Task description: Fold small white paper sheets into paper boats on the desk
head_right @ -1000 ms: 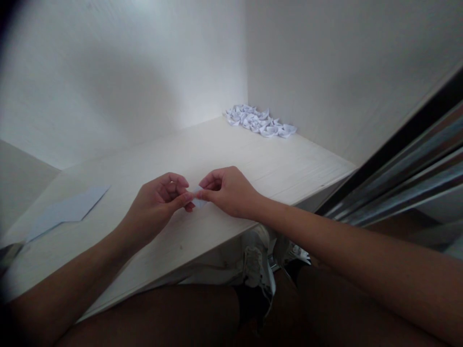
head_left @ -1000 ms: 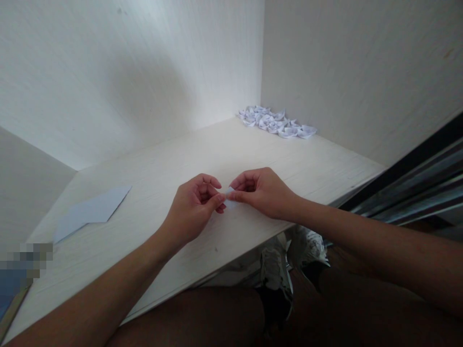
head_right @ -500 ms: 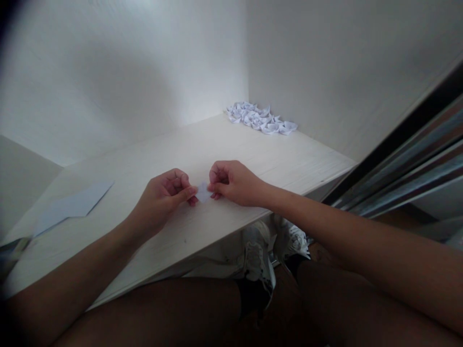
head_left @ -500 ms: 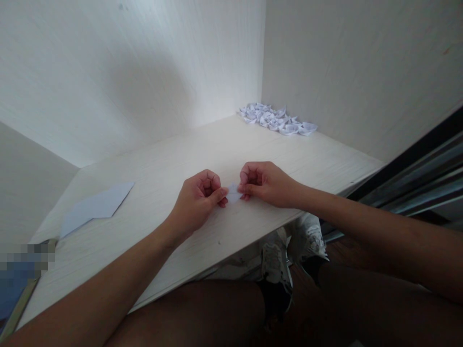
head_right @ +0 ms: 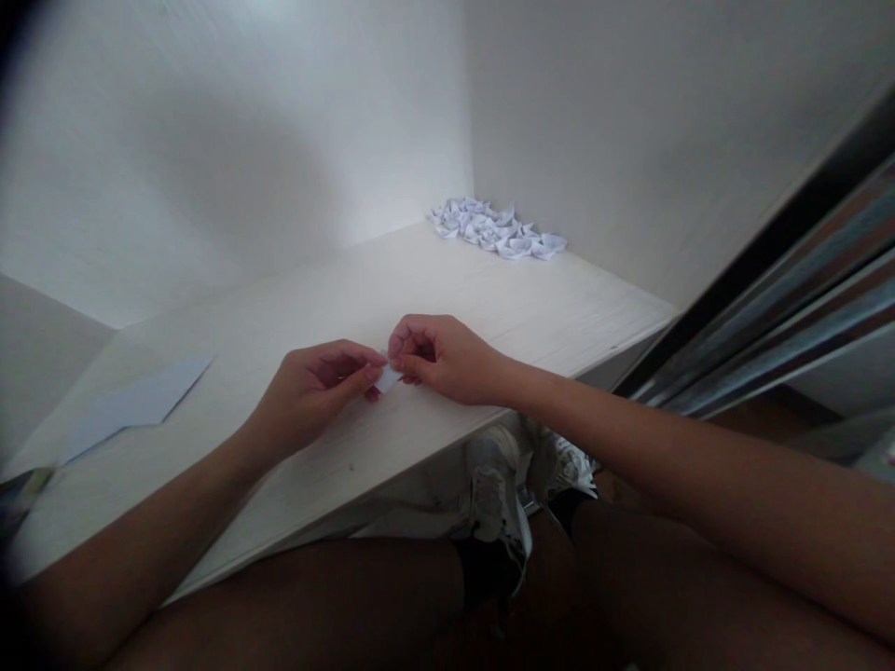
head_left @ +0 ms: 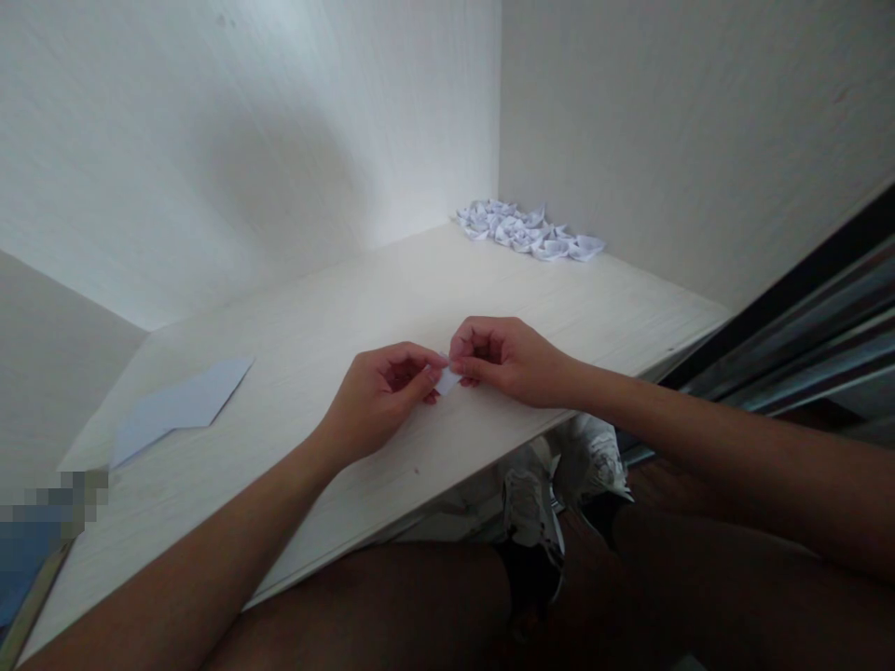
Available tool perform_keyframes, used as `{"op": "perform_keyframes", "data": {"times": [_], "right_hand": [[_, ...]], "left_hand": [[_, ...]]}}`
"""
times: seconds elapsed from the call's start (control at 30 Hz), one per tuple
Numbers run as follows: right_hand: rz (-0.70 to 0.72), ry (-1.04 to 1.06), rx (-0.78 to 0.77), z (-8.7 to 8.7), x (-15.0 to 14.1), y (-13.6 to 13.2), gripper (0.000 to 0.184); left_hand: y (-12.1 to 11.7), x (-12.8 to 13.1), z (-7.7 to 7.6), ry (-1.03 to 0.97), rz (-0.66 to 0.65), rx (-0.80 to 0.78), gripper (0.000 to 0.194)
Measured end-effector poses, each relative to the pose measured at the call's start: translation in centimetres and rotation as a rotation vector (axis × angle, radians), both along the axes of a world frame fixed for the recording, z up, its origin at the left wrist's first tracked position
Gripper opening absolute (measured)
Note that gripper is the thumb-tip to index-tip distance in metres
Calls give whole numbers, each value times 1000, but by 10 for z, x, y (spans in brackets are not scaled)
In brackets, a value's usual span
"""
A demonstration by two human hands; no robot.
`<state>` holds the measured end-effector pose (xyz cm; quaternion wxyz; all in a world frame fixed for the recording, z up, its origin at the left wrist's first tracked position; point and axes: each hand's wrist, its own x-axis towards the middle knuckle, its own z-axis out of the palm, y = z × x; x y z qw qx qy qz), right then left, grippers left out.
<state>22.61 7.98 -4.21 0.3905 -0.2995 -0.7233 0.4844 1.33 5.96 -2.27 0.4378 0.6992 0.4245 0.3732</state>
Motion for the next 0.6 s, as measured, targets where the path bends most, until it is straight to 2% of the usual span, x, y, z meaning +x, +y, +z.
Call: {"op": "perform_keyframes", "data": {"times": [0.17, 0.33, 0.47, 0.6], "right_hand": [[-49, 27, 31, 2, 1, -4, 20], [-78, 96, -53, 2, 2, -4, 23], [-95, 108, -53, 1, 3, -2, 25], [-145, 71, 42, 3, 2, -5, 24]], "left_hand": [[-1, -1, 1, -65, 39, -41, 16], [-3, 0, 0, -127, 35, -47, 30], [-3, -2, -1, -73, 51, 25, 29], [-3, -3, -1, 17, 95, 149, 24]]}}
